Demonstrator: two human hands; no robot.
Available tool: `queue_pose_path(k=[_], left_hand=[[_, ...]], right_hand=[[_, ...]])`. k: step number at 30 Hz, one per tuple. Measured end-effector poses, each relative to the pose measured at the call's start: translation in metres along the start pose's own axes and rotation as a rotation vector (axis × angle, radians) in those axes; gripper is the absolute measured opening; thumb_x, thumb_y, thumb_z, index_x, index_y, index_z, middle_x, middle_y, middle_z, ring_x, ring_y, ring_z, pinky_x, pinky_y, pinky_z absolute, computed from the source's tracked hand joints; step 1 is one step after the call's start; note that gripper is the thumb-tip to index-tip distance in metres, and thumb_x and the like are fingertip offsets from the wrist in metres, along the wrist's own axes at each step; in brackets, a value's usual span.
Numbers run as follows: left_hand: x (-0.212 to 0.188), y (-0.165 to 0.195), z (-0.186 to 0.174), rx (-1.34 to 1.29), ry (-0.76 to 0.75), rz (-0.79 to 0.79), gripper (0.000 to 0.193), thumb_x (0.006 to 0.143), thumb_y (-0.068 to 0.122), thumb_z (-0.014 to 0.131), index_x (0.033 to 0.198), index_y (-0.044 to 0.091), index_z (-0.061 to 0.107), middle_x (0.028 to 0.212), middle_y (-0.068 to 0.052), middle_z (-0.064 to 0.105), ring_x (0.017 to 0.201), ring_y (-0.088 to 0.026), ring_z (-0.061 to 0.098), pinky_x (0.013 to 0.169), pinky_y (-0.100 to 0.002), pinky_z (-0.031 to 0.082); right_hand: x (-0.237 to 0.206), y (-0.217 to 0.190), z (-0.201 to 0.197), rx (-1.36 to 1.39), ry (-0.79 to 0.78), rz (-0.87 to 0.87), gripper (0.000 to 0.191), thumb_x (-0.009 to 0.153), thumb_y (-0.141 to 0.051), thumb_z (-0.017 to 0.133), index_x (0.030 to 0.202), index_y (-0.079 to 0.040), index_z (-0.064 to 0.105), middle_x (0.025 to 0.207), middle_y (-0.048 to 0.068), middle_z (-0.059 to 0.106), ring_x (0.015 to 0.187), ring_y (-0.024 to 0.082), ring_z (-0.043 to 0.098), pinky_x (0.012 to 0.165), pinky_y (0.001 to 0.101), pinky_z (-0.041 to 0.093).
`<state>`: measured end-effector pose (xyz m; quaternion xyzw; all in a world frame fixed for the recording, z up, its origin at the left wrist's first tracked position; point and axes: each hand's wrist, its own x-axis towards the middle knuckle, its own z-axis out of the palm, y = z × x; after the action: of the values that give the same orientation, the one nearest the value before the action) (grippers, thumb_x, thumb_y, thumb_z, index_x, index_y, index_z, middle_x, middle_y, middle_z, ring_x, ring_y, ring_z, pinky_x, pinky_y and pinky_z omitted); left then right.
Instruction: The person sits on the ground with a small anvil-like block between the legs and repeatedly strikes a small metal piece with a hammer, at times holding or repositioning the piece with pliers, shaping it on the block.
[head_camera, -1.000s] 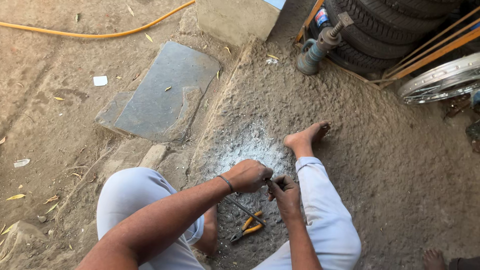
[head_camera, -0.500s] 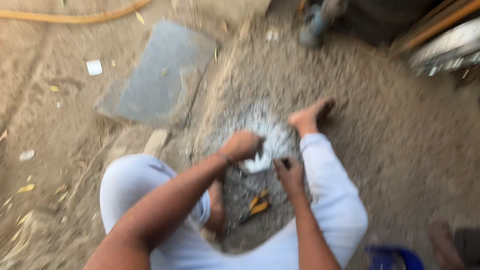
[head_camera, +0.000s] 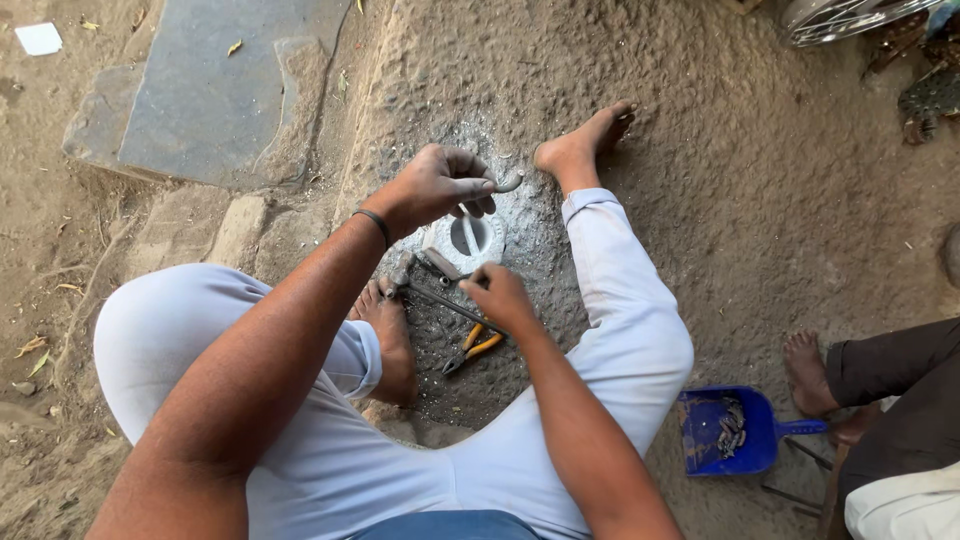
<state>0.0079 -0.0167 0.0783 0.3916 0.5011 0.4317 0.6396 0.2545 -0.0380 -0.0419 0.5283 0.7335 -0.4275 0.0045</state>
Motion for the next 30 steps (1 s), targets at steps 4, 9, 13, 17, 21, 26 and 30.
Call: queue_pose_path(k=[4, 9, 13, 17, 21, 26, 30], left_hand=[[-0.002, -0.003, -0.003, -0.007, -0.014, -0.018, 0.018, 0.096, 0.02, 0.07, 0.101, 0.003, 0.074, 0.089, -0.007, 0.08, 0.078, -0.012, 0.076, 0.067, -0.027, 0.06], [-0.006, 0.002, -0.008, -0.129, -0.113, 0.049, 0.019, 0.096, 0.021, 0.07, 0.1, 0.002, 0.074, 0.089, -0.009, 0.08, 0.073, -0.015, 0.075, 0.064, -0.028, 0.061], [-0.011, 0.013, -0.008, -0.263, -0.245, 0.061, 0.022, 0.096, 0.023, 0.07, 0.104, 0.003, 0.07, 0.09, -0.011, 0.079, 0.073, -0.017, 0.076, 0.061, -0.03, 0.063], [-0.009, 0.013, -0.009, -0.262, -0.245, 0.059, 0.025, 0.096, 0.025, 0.071, 0.107, 0.003, 0.07, 0.091, -0.013, 0.079, 0.073, -0.017, 0.076, 0.06, -0.029, 0.06], [0.005, -0.01, -0.008, -0.215, -0.117, 0.188, 0.02, 0.095, 0.024, 0.074, 0.101, 0.004, 0.074, 0.092, -0.011, 0.078, 0.08, -0.016, 0.077, 0.069, -0.03, 0.065], [0.019, -0.049, -0.021, 0.873, 0.441, 0.34, 0.012, 0.091, 0.02, 0.072, 0.086, 0.009, 0.075, 0.081, -0.014, 0.075, 0.071, -0.028, 0.072, 0.069, -0.041, 0.059], [0.019, -0.066, -0.031, 1.046, 0.475, 0.237, 0.018, 0.092, 0.02, 0.069, 0.08, 0.007, 0.068, 0.07, -0.016, 0.068, 0.066, -0.033, 0.068, 0.067, -0.049, 0.055]], right_hand=[[0.01, 0.015, 0.041, -0.299, -0.144, 0.04, 0.043, 0.082, -0.04, 0.081, 0.105, -0.005, 0.07, 0.105, 0.016, 0.072, 0.097, 0.031, 0.068, 0.088, 0.0446, 0.053], [0.011, 0.002, 0.076, -0.455, -0.225, -0.015, 0.06, 0.081, -0.04, 0.081, 0.128, -0.009, 0.061, 0.135, 0.017, 0.058, 0.131, 0.037, 0.049, 0.108, 0.0498, 0.04], [0.015, -0.015, 0.077, -0.441, -0.297, 0.073, 0.062, 0.082, -0.039, 0.081, 0.13, -0.008, 0.056, 0.138, 0.019, 0.055, 0.133, 0.037, 0.047, 0.111, 0.0493, 0.039], [0.02, -0.017, 0.072, -0.428, -0.33, 0.093, 0.057, 0.082, -0.036, 0.08, 0.126, -0.008, 0.058, 0.129, 0.02, 0.064, 0.125, 0.039, 0.057, 0.107, 0.0495, 0.044], [0.022, -0.012, 0.077, -0.415, -0.303, 0.076, 0.048, 0.081, -0.035, 0.08, 0.116, -0.006, 0.065, 0.118, 0.022, 0.069, 0.115, 0.04, 0.064, 0.098, 0.0513, 0.05], [0.019, -0.013, 0.086, -0.235, -0.2, 0.139, 0.036, 0.086, -0.035, 0.077, 0.103, -0.003, 0.073, 0.102, 0.024, 0.074, 0.1, 0.039, 0.07, 0.089, 0.0497, 0.054], [0.009, -0.024, 0.074, -0.002, -0.205, 0.23, 0.036, 0.09, -0.034, 0.075, 0.1, 0.001, 0.078, 0.08, 0.014, 0.075, 0.069, 0.021, 0.069, 0.066, 0.0407, 0.053]])
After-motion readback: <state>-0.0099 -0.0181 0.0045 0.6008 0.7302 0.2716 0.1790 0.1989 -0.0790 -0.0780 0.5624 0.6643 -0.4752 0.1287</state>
